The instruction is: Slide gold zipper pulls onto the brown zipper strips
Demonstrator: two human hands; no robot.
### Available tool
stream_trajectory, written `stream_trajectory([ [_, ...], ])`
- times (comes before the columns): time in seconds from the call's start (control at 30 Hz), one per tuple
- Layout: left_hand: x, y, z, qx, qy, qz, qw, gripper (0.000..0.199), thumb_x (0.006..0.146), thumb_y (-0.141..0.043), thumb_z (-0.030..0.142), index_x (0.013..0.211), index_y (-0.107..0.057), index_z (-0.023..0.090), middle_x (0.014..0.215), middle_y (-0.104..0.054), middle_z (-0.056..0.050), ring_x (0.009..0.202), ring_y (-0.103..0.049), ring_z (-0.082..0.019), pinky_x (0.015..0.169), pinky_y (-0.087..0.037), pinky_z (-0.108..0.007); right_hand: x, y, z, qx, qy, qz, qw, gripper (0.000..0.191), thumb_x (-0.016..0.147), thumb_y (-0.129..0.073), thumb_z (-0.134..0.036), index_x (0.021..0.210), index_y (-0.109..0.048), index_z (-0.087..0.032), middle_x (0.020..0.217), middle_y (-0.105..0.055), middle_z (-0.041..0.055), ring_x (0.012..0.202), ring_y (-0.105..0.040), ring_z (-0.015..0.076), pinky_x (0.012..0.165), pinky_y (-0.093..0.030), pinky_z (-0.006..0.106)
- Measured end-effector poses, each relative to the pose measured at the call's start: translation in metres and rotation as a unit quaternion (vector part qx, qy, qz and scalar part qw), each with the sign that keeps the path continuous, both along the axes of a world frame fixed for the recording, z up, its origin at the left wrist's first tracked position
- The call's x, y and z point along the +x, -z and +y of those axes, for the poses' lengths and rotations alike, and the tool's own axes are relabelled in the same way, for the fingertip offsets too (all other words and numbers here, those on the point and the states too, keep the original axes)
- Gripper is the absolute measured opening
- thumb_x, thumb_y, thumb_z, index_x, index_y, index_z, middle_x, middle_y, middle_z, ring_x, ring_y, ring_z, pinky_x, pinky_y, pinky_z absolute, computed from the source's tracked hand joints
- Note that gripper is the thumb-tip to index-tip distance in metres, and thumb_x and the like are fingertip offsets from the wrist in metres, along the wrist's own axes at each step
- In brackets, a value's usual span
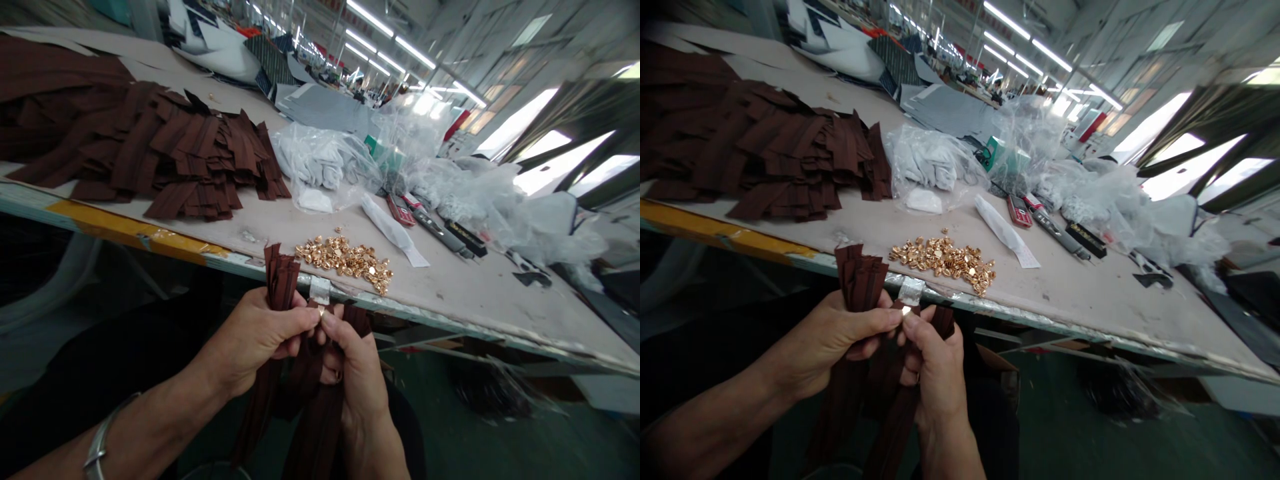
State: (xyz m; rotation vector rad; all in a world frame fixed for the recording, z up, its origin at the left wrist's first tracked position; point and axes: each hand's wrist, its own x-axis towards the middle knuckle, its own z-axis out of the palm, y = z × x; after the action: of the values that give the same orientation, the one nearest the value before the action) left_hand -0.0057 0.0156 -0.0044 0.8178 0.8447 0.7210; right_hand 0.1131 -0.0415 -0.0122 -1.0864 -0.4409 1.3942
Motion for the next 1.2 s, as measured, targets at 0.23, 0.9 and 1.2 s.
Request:
stream_trajectory([
  [0.23, -0.004, 0.011, -0.005, 0.046, -0.014, 0.021, 0.999, 0.032, 0.077, -0.068, 0.043, 0.063, -0.055, 0.018, 0.039, -0.046, 0.008, 0.034, -0.036, -0.004, 0.035, -0.028, -0.014, 0.013, -0.010, 0.001, 0.032, -0.002, -0.279, 0.960, 0.033, 0.080, -0.070, -0.045, 0.071, -0.055, -0.017, 0.052, -0.041, -0.0087, 0.043, -0.029, 0.0041, 0.038, -0.023, 0.015],
  [0.9, 0.003, 0.003, -0.006, -0.014, 0.012, -0.002, 1.000, 0.021, 0.069, -0.072, 0.031, 0.065, -0.057, 0.016, 0.046, -0.042, 0.008, 0.037, -0.029, -0.003, 0.036, -0.017, -0.017, 0.005, -0.041, 0.035, 0.142, 0.025, -0.480, 0.865, 0.023, 0.091, -0.056, -0.034, 0.074, -0.049, -0.021, 0.061, -0.053, -0.0056, 0.053, -0.048, 0.0104, 0.053, -0.038, 0.023],
  [1.2, -0.005, 0.004, -0.015, -0.041, 0.018, -0.025, 0.999, 0.023, 0.070, -0.070, 0.034, 0.066, -0.053, 0.018, 0.051, -0.049, 0.007, 0.036, -0.030, -0.003, 0.037, -0.015, -0.019, 0.013, -0.044, 0.032, 0.100, 0.039, -0.548, 0.830, 0.023, 0.080, -0.070, -0.038, 0.086, -0.064, -0.017, 0.053, -0.043, -0.0081, 0.048, -0.040, 0.0099, 0.046, -0.032, 0.023],
])
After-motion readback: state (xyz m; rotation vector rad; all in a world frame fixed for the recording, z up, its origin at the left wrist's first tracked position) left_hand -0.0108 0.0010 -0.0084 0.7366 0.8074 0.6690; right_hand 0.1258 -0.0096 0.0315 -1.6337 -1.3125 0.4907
